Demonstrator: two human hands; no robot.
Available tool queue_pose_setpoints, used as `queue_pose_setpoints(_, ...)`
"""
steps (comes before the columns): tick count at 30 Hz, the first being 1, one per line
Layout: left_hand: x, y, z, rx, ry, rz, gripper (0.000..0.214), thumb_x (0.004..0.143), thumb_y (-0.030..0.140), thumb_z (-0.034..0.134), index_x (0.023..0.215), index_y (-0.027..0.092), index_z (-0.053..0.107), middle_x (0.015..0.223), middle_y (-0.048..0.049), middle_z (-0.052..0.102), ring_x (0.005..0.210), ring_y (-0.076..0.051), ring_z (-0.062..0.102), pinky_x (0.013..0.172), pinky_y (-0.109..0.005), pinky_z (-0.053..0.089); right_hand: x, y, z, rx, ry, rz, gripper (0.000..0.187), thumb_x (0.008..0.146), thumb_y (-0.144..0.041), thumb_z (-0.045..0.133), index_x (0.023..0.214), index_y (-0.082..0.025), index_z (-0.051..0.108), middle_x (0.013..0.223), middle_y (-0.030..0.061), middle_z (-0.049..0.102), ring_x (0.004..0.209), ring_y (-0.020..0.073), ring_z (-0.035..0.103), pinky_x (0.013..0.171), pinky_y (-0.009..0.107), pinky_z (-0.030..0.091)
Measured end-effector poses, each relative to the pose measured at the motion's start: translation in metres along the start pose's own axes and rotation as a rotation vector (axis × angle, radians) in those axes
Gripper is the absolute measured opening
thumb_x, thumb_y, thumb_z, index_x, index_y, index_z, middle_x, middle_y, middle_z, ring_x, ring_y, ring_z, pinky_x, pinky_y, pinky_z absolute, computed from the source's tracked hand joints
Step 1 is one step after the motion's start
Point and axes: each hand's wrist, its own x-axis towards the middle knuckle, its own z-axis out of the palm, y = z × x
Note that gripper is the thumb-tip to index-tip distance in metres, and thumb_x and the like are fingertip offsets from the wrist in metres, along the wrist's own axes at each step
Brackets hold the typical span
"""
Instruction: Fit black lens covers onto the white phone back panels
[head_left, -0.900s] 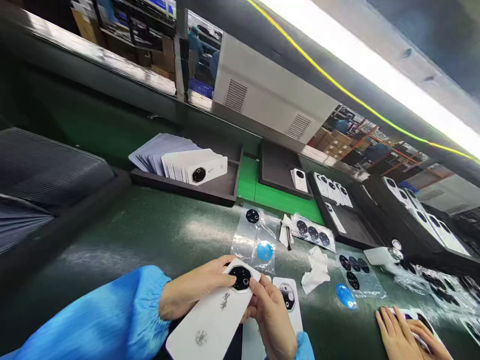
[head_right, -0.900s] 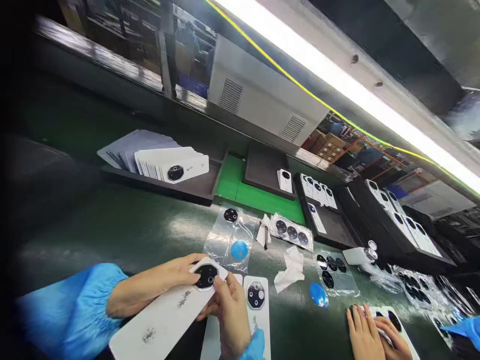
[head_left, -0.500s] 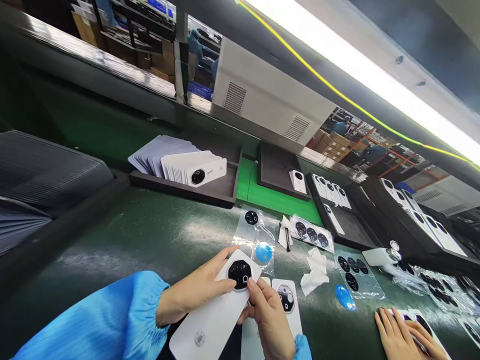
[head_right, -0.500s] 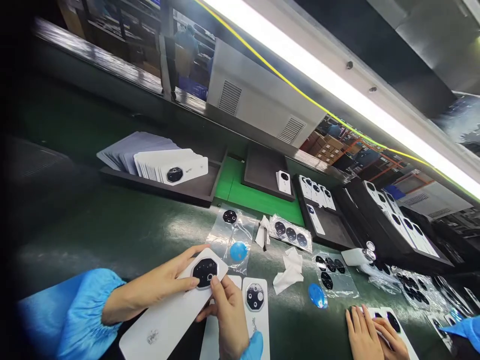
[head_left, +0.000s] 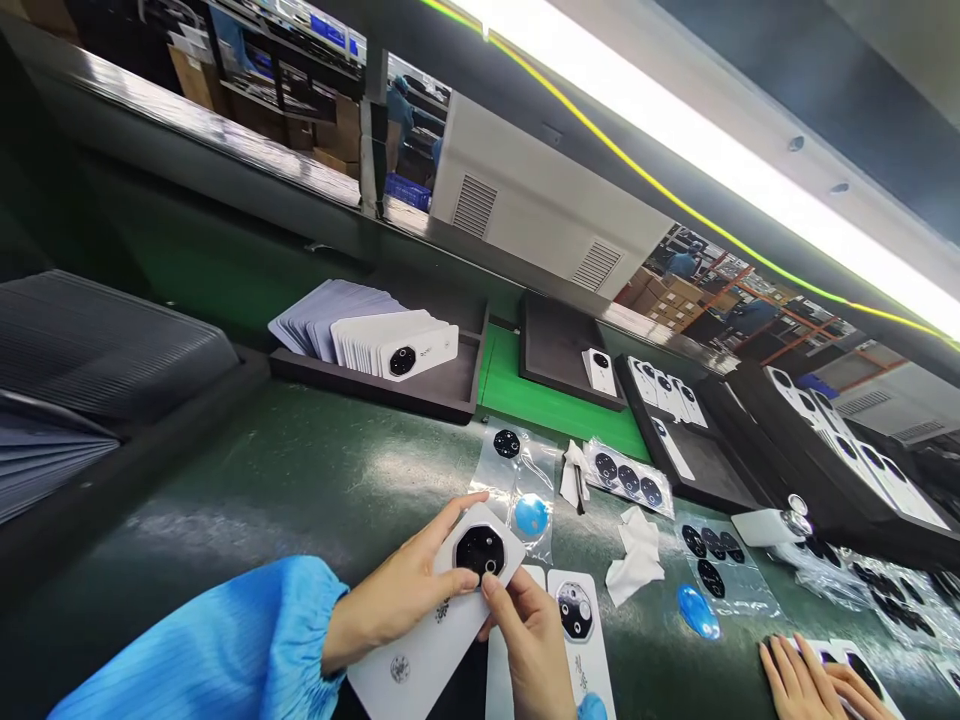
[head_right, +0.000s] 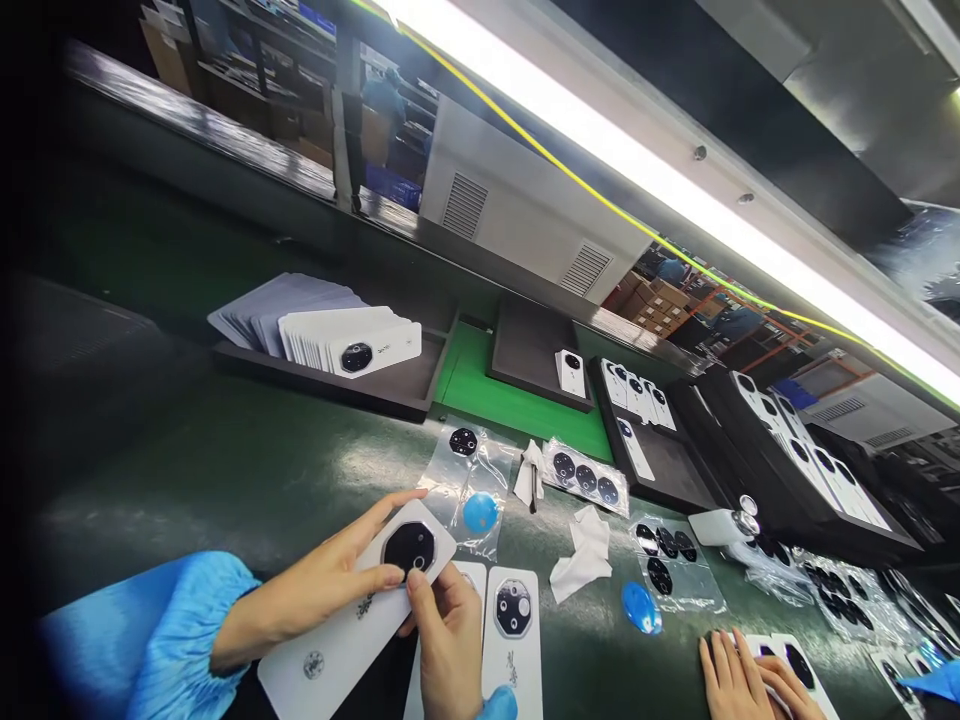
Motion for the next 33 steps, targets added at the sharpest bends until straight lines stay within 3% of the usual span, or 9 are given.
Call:
queue_pose_setpoints(7, 0.001, 0.004, -0.001, -0.032, 0.012, -0.009, 0.071, 0.067, 0.034, 0.058, 0.134, 0.024, 0.035, 0.097, -0.0017, 0.062, 0.086, -0.021, 0.054, 0.077, -0.031, 0.041, 0.001, -0.009, 0.006, -0.068, -0.027, 0.014, 0.043, 0.071, -0.059, 0.068, 0.073, -0.016, 0.069, 0.054, -0.0042, 0.046, 0.051, 0.0078, 0.034, 0.048, 0.021, 0.029)
queue_pose_setpoints(11, 0.003, -0.002, -0.001, -0.113, 0.02, -0.001, 0.071, 0.066, 0.037, 0.063, 0.131, 0.023, 0.036, 0.093, -0.0015, 0.062, 0.081, -0.02, 0.054, 0.071, -0.029, 0.042, 0.002, -0.006, 0.01, -0.064, 0.023, -0.03, 0.046, 0.07, -0.062, 0.066, 0.07, -0.016, 0.067, 0.051, -0.006, 0.039, 0.049, 0.008, 0.03, 0.046, 0.022, 0.026)
queue_pose_setpoints(15, 0.005, -0.004, -0.001, -0.227, 0.015, -0.032, 0.071, 0.064, 0.035, 0.067, 0.128, 0.024, 0.039, 0.091, -0.0002, 0.061, 0.069, -0.015, 0.053, 0.061, -0.026, 0.041, 0.004, -0.001, 0.011, -0.058, 0.019, 0.023, 0.047, 0.07, -0.063, 0.066, 0.072, -0.016, 0.068, 0.052, -0.0053, 0.041, 0.051, 0.0088, 0.032, 0.047, 0.022, 0.026)
queue_pose_setpoints(20, 0.005, 0.004, -0.007, -0.319, -0.085, -0.129, 0.076, 0.067, 0.042, 0.071, 0.133, 0.028, 0.034, 0.095, 0.0004, 0.062, 0.073, -0.015, 0.058, 0.064, -0.026, 0.043, 0.004, -0.003, 0.009, 0.074, 0.058, 0.102, 0.045, 0.069, -0.061, 0.068, 0.076, -0.016, 0.07, 0.052, -0.0038, 0.047, 0.051, 0.0105, 0.037, 0.048, 0.023, 0.03)
queue_pose_setpoints(25, 0.005, 0.008, -0.009, -0.142, -0.105, -0.058, 0.06, 0.075, 0.052, 0.062, 0.122, 0.022, 0.039, 0.09, -0.0009, 0.063, 0.072, -0.015, 0.057, 0.063, -0.026, 0.042, 0.004, -0.025, 0.009, 0.163, 0.089, 0.089, 0.039, 0.069, -0.053, 0.073, 0.09, -0.021, 0.07, 0.076, 0.0014, 0.066, 0.064, 0.0159, 0.055, 0.059, 0.025, 0.043)
queue_pose_setpoints(30, 0.005, 0.005, -0.005, 0.094, -0.03, 0.03, 0.031, 0.079, 0.048, 0.053, 0.089, 0.02, 0.044, 0.07, 0.0015, 0.058, 0.061, -0.014, 0.05, 0.055, -0.025, 0.036, 0.011, -0.028, 0.009, 0.167, 0.075, 0.049, 0.035, 0.063, -0.051, 0.079, 0.07, -0.02, 0.064, 0.066, -0.0022, 0.061, 0.063, 0.0137, 0.053, 0.06, 0.024, 0.044)
queue_pose_setpoints(33, 0.005, 0.004, -0.005, 0.148, -0.003, 0.037, 0.029, 0.079, 0.048, 0.05, 0.08, 0.022, 0.039, 0.062, 0.0049, 0.051, 0.056, -0.012, 0.043, 0.052, -0.024, 0.031, 0.013, -0.021, 0.008, 0.161, 0.108, 0.014, 0.036, 0.065, -0.052, 0.077, 0.067, -0.02, 0.06, 0.062, -0.003, 0.057, 0.061, 0.0129, 0.05, 0.059, 0.024, 0.044)
